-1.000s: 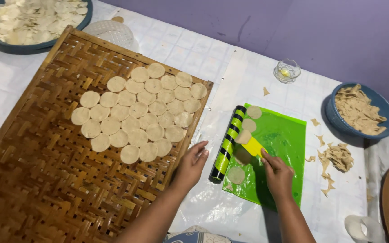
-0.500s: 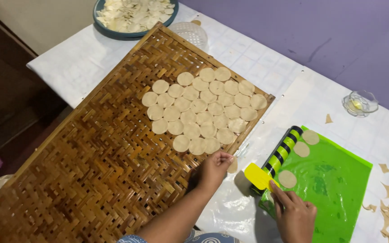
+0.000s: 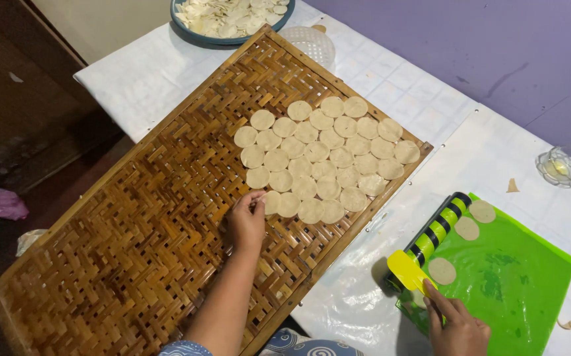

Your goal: Rolling out dough and cutting it into small circular discs for snacks.

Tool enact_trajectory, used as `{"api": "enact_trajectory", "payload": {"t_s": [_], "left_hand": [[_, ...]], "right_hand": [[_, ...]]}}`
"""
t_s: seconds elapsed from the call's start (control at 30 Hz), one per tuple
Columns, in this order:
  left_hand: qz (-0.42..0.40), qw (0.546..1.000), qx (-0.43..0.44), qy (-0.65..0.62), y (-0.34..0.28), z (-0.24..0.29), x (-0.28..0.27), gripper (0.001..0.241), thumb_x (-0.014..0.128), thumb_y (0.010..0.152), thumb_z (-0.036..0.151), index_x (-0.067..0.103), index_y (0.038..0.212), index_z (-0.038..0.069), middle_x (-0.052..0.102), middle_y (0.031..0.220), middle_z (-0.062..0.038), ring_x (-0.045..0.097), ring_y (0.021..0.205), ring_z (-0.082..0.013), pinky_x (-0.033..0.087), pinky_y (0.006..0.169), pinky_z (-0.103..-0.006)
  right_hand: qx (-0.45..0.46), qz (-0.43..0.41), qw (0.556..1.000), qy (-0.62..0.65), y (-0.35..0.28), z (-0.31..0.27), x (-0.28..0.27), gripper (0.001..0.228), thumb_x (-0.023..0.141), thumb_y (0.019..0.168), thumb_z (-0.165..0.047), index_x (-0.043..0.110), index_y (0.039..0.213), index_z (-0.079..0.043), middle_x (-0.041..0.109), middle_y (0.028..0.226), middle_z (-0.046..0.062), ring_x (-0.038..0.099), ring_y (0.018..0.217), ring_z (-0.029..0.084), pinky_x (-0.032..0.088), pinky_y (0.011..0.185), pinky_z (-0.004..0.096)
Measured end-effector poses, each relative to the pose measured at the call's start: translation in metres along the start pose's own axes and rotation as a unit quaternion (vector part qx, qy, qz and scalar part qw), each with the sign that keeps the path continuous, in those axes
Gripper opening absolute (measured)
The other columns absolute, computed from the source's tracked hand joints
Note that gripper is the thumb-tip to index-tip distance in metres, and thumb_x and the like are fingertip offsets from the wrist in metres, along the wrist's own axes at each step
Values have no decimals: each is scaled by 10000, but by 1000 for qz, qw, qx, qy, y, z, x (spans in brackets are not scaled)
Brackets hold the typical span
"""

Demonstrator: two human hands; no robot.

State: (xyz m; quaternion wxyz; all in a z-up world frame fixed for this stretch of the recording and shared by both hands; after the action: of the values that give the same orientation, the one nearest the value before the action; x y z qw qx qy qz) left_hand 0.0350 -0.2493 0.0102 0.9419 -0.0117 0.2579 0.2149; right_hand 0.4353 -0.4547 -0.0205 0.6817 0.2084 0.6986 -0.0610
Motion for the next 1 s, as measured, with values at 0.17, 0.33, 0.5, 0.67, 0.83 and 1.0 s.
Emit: {"api": "enact_trajectory", "payload": {"t_s": [0.17,0.33,0.5,0.67,0.83,1.0], "left_hand": [[52,996,46,55,8,-1,-3,148,714,893,111,767,1031,119,774,920,-42,695,791,-188,562,737,-345],[19,987,18,162,8,14,-13,103,724,925,193,765,1013,227,760,1007,23,661,763,-130,568,751,-341],[94,981,129,109,10,-1,-4,220,755,922,203,746,1133,140,670,1050,-67,602,707,-203,502,690,-380],[136,969,201,36,4,-9,0,282,771,926,76,718,1203,72,589,1082,-119,568,757,-260,489,737,-378],[140,964,220,-59,3,-12,-2,301,735,974,-7,684,1268,30,523,1181,-168,574,800,-292,503,781,-365],[95,972,216,-7,-5,16,-7,245,611,1036,-21,621,1274,-79,489,1225,-198,484,805,-201,451,646,-308]], "right_hand": [[18,-2,1000,18,-3,9,-1,342,739,926,-341,736,1248,-454,754,799,-41,634,520,89,502,567,252],[57,9,998,27,5,24,-16,322,734,954,-325,746,1259,-431,776,843,27,642,489,121,525,495,263],[162,8,987,-13,41,74,-8,298,614,1042,-415,745,1305,-371,734,896,15,683,716,257,480,784,380],[212,-99,969,-84,90,113,22,310,542,993,-394,727,1219,-496,784,1037,-29,759,945,263,451,893,428],[183,-123,966,-134,112,120,42,362,519,959,-376,707,1218,-546,757,1017,-67,765,1004,220,370,944,434],[174,-120,974,-77,116,85,10,312,526,1006,-371,732,1232,-428,750,1065,16,666,823,239,336,916,419]]}}
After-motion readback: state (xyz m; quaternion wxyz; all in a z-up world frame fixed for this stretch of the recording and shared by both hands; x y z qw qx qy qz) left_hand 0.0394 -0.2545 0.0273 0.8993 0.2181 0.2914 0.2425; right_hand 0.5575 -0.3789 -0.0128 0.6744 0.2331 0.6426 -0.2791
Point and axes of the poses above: each hand's wrist, its own y-axis towards the middle knuckle, its own x-axis out of the palm, z = x × y, the point moved 3 cm from there along y, towards the middle knuckle
